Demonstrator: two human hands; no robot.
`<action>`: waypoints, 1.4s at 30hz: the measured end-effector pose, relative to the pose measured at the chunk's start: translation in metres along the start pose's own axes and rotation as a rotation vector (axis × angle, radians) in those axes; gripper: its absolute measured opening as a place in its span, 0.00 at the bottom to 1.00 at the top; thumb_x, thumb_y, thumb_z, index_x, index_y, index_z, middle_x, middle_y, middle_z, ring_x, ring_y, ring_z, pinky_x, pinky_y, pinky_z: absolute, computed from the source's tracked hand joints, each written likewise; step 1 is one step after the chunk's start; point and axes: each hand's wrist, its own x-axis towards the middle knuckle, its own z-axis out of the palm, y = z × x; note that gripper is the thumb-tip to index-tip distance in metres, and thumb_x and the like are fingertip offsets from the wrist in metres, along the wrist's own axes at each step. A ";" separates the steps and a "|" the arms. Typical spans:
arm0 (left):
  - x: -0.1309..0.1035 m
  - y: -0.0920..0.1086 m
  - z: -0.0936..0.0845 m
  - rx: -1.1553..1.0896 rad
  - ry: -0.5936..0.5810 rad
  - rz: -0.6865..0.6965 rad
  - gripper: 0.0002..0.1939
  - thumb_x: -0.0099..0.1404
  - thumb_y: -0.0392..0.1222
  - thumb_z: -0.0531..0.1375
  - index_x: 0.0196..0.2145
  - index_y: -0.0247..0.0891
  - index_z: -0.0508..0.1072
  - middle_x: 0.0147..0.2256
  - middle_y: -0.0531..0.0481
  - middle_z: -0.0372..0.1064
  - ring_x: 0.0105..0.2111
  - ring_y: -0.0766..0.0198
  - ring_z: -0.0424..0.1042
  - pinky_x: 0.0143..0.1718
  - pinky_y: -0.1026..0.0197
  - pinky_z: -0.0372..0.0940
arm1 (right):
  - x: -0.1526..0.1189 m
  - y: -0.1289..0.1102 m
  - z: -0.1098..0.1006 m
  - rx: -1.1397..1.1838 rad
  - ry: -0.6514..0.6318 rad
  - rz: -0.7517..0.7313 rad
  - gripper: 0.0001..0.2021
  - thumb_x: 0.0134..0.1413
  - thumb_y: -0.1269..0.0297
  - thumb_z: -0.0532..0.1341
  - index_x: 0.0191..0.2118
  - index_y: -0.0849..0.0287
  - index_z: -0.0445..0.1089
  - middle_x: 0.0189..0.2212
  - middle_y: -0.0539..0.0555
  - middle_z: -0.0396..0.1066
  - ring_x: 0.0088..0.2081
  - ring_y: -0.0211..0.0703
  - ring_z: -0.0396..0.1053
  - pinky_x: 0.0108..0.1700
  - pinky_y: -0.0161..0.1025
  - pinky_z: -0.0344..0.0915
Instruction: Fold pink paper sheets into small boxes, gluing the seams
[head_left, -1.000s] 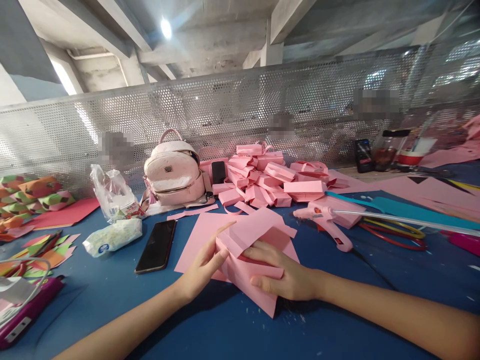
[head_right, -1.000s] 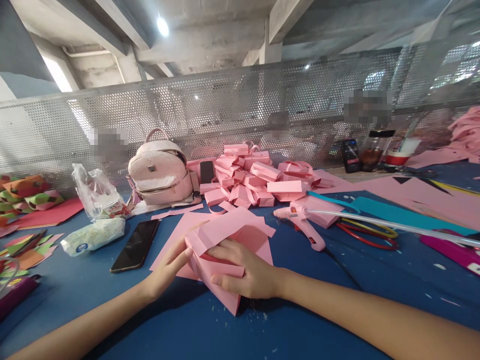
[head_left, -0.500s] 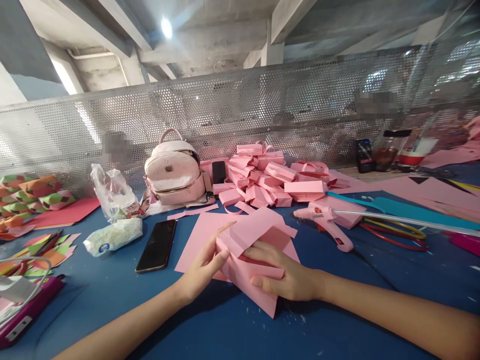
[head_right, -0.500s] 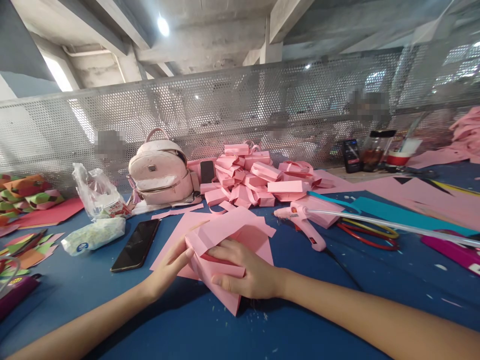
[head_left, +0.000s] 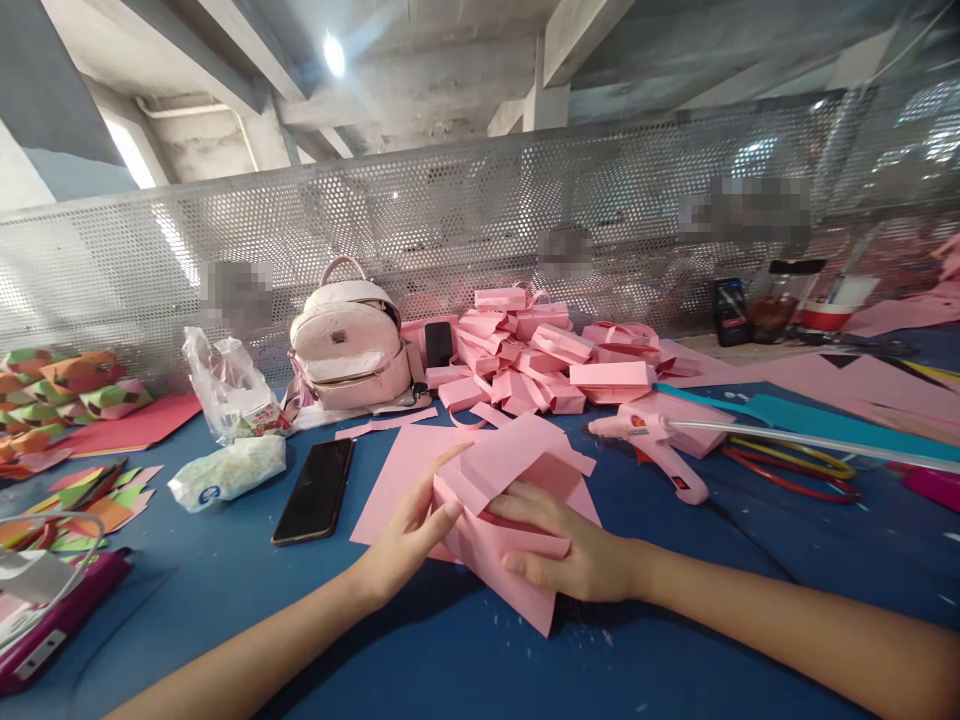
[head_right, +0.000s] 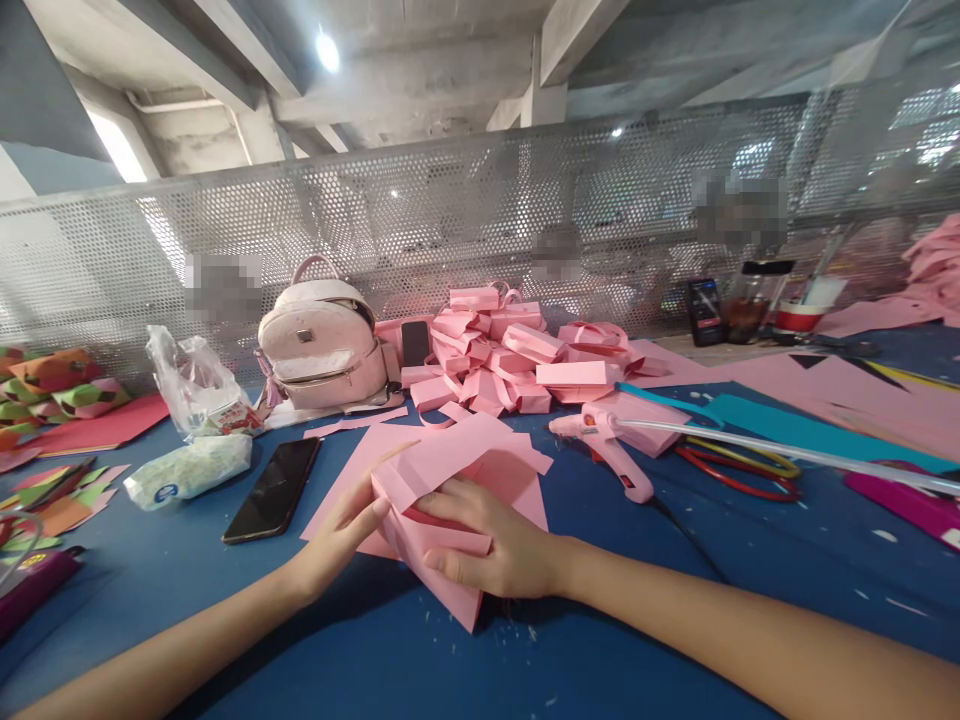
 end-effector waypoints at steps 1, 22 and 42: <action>0.000 0.000 0.000 0.004 0.004 -0.001 0.29 0.72 0.53 0.54 0.68 0.48 0.54 0.68 0.48 0.52 0.68 0.49 0.47 0.69 0.46 0.45 | 0.000 0.000 0.000 0.001 0.002 0.001 0.29 0.66 0.61 0.57 0.69 0.46 0.49 0.65 0.57 0.59 0.65 0.47 0.56 0.65 0.48 0.54; 0.000 0.001 0.000 0.016 0.029 -0.019 0.28 0.71 0.54 0.54 0.65 0.47 0.59 0.65 0.49 0.58 0.68 0.51 0.49 0.68 0.48 0.46 | 0.001 -0.002 0.000 -0.018 0.021 -0.003 0.28 0.66 0.63 0.57 0.68 0.49 0.52 0.65 0.58 0.58 0.65 0.47 0.57 0.64 0.47 0.57; 0.011 0.009 -0.020 0.408 0.405 0.448 0.23 0.61 0.49 0.68 0.52 0.45 0.70 0.61 0.42 0.58 0.63 0.47 0.56 0.63 0.43 0.53 | -0.007 0.002 0.007 -0.033 0.084 0.188 0.22 0.71 0.58 0.48 0.65 0.54 0.59 0.62 0.58 0.64 0.65 0.46 0.57 0.69 0.50 0.51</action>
